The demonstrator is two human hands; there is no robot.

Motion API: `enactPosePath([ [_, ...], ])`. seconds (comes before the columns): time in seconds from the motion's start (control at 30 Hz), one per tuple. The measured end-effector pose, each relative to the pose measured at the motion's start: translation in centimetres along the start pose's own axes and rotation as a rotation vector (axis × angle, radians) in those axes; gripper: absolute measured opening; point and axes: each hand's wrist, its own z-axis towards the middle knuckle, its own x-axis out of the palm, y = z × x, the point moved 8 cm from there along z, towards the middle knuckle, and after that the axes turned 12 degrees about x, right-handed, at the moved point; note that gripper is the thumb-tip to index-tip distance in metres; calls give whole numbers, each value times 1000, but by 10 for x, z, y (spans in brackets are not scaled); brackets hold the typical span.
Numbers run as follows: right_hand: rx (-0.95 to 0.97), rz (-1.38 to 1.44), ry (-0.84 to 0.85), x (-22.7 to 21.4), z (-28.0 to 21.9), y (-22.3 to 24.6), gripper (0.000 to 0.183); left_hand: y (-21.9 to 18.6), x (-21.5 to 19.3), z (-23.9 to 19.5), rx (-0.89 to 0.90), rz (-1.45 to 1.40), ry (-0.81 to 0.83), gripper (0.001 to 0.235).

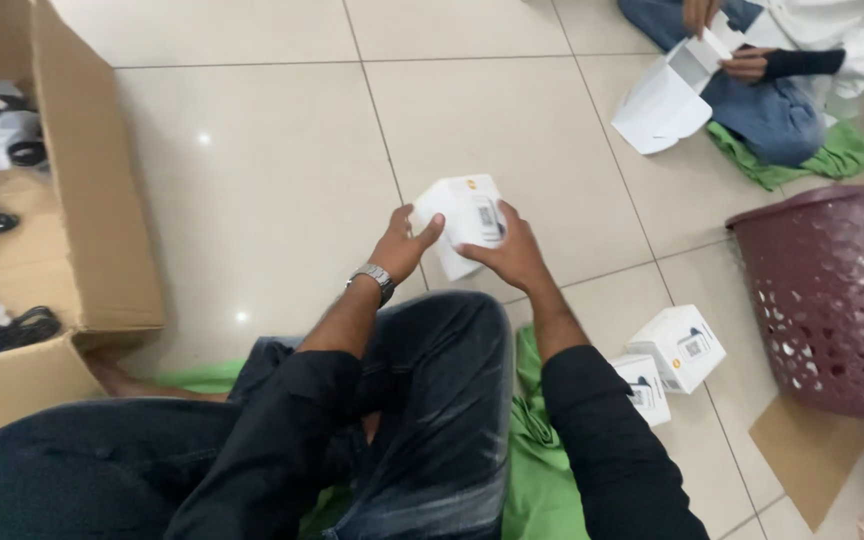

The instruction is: The person sits on the floor and packs small electronic devices and cables into white retail boxes. They open the boxes, place the items inside, close the lids, and set the finished packages aside.

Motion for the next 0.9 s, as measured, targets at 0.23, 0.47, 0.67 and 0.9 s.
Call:
enactPosePath([
  [0.23, -159, -16, 311, 144, -13, 152, 94, 36, -188, -58, 144, -359, -634, 118],
  [0.47, 189, 640, 662, 239, -43, 150, 86, 106, -252, -117, -32, -603, -788, 99],
  [0.67, 543, 1014, 740, 284, -49, 108, 91, 115, -230, -129, -88, -766, -789, 101],
  [0.9, 729, 949, 592, 285, -45, 66, 90, 118, -229, -125, -88, -618, -692, 102],
])
